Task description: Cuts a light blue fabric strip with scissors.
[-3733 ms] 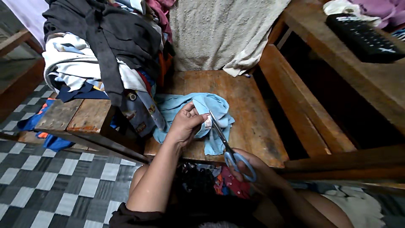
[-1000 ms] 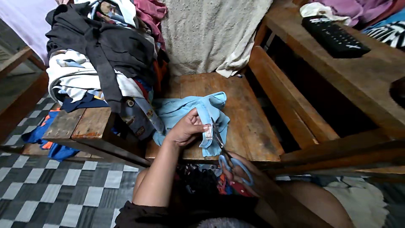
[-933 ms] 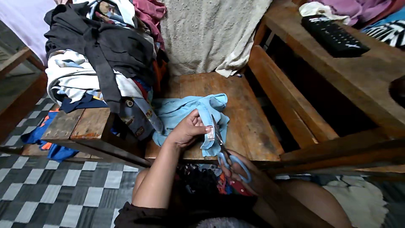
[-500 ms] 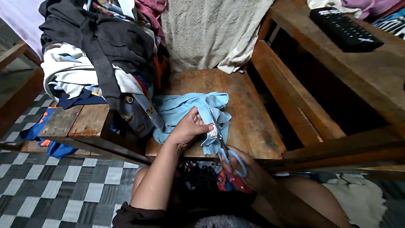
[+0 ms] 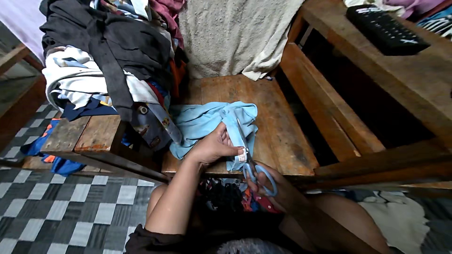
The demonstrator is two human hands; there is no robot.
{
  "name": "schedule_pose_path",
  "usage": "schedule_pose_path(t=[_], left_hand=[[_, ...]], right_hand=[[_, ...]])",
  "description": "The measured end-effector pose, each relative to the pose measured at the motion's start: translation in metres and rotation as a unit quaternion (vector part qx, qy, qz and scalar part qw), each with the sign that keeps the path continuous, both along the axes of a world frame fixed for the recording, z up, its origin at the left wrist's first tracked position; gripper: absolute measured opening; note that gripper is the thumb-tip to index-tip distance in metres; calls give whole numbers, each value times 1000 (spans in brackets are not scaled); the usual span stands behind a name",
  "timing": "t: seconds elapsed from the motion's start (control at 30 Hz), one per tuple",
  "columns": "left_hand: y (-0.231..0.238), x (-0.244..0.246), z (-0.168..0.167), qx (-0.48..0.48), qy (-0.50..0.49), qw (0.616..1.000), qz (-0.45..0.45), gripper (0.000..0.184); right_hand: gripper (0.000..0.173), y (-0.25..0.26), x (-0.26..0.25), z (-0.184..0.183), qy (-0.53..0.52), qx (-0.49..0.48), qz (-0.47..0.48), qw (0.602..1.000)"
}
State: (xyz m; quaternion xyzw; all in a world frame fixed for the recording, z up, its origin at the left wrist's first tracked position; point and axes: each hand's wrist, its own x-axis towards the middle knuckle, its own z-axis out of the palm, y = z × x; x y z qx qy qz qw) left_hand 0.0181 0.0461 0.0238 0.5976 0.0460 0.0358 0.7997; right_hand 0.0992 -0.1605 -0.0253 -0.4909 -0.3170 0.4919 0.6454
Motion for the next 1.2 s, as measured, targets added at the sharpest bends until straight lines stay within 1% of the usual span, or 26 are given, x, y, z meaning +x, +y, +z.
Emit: schedule_pose_path(t=[0.17,0.33,0.4,0.5,0.63,0.8,0.87,0.9,0.97,1.0,1.03,1.1,1.2], left_hand=[[1,0,-1,-2,2,1000,3,72],[1,-1,0,0,-2,1000,-10,73],[0,-2,2,16,7,999,-26,73],[-4,-2,2,42,23,997,-62,73],[-3,-4,1,43,26,997,-66,72],[-3,-5,2,42,31,997,-50,75],[-2,-7,2,48,28,998,-21,68],[0,-7,2,56,26,998,4,58],[1,-5,1,58,24,995,80,27],[2,-2,-2,41,28,991,123,13],[1,0,-4,19,33,986,160,15],[-1,4,-7,-34,39,974,220,19],[-6,6,-5,-104,35,962,251,11]], right_hand=[[49,1,-3,3,-16,-29,-15,999],[44,2,-6,5,1,-36,-31,999],[44,2,-5,5,6,-25,-33,999],[50,2,-2,6,8,-16,-34,999],[47,3,-1,4,4,-11,-34,999],[39,4,-4,11,-16,-51,-53,997],[35,3,-4,11,-17,-66,-52,996],[33,3,-4,11,-18,-70,-47,996],[27,2,-2,11,-17,-75,-38,996],[26,2,-2,11,-22,-81,-32,996],[26,2,-1,12,-25,-85,-28,996],[31,2,-2,11,-23,-86,-26,996],[35,1,-2,10,-19,-85,-27,996]])
